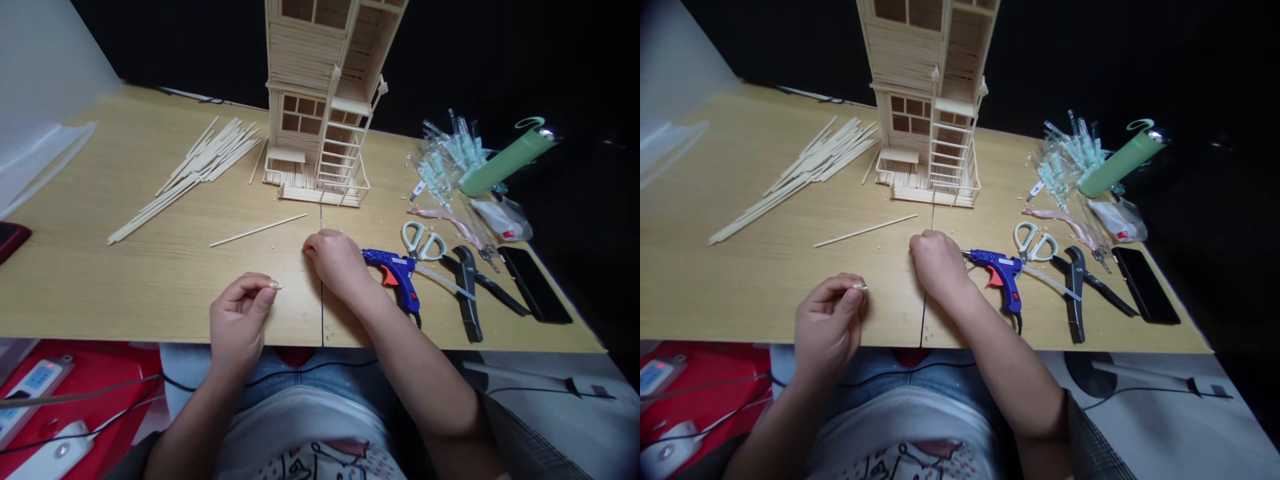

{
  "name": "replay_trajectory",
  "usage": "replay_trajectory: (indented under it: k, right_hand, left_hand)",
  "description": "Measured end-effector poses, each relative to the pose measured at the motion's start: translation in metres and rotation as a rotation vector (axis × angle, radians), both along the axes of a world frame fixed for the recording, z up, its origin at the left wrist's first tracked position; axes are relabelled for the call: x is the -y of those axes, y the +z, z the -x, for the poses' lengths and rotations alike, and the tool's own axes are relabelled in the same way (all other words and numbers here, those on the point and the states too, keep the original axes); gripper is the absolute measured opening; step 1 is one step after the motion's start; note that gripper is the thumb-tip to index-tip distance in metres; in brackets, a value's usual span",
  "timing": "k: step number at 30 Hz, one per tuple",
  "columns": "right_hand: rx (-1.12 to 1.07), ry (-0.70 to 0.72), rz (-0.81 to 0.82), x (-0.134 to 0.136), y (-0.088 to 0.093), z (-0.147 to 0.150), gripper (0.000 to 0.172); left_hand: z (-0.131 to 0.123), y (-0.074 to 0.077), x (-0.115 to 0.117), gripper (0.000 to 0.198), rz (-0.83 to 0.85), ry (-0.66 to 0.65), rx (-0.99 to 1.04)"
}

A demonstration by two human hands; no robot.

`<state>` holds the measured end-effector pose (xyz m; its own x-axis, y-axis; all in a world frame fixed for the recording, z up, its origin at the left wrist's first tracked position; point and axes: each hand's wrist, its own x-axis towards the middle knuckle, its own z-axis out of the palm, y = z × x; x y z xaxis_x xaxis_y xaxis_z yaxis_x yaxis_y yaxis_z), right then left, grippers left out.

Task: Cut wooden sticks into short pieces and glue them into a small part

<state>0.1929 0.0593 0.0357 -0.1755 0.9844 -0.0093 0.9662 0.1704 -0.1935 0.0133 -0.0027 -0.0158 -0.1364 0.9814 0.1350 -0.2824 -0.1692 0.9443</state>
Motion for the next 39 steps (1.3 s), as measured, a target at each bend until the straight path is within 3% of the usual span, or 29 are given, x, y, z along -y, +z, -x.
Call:
replay_trajectory:
  k: [13, 27, 32, 34, 39]
  right_hand:
    - [0.044, -0.001, 0.035, 0.006, 0.004, 0.004, 0.026]
    - [-0.244, 0.085, 0.031, 0.012, -0.011, 0.004, 0.013]
    - [-0.275, 0.095, 0.022, 0.013, 0.0, -0.004, 0.019]
    - [-0.281, 0.038, 0.003, 0.01, 0.011, -0.016, 0.022]
    - [-0.111, -0.276, -0.062, -0.011, 0.033, -0.059, 0.024]
  left_hand:
    - [0.002, -0.004, 0.002, 0.013, 0.016, 0.004, -0.053]
    - [0.002, -0.004, 0.002, 0.009, 0.021, -0.008, -0.033]
    - [0.003, -0.004, 0.002, 0.009, 0.028, -0.003, -0.062]
    - [0.003, -0.003, 0.002, 0.009, 0.028, -0.005, -0.066]
    - [0.002, -0.002, 0.002, 0.011, 0.032, 0.005, -0.065]
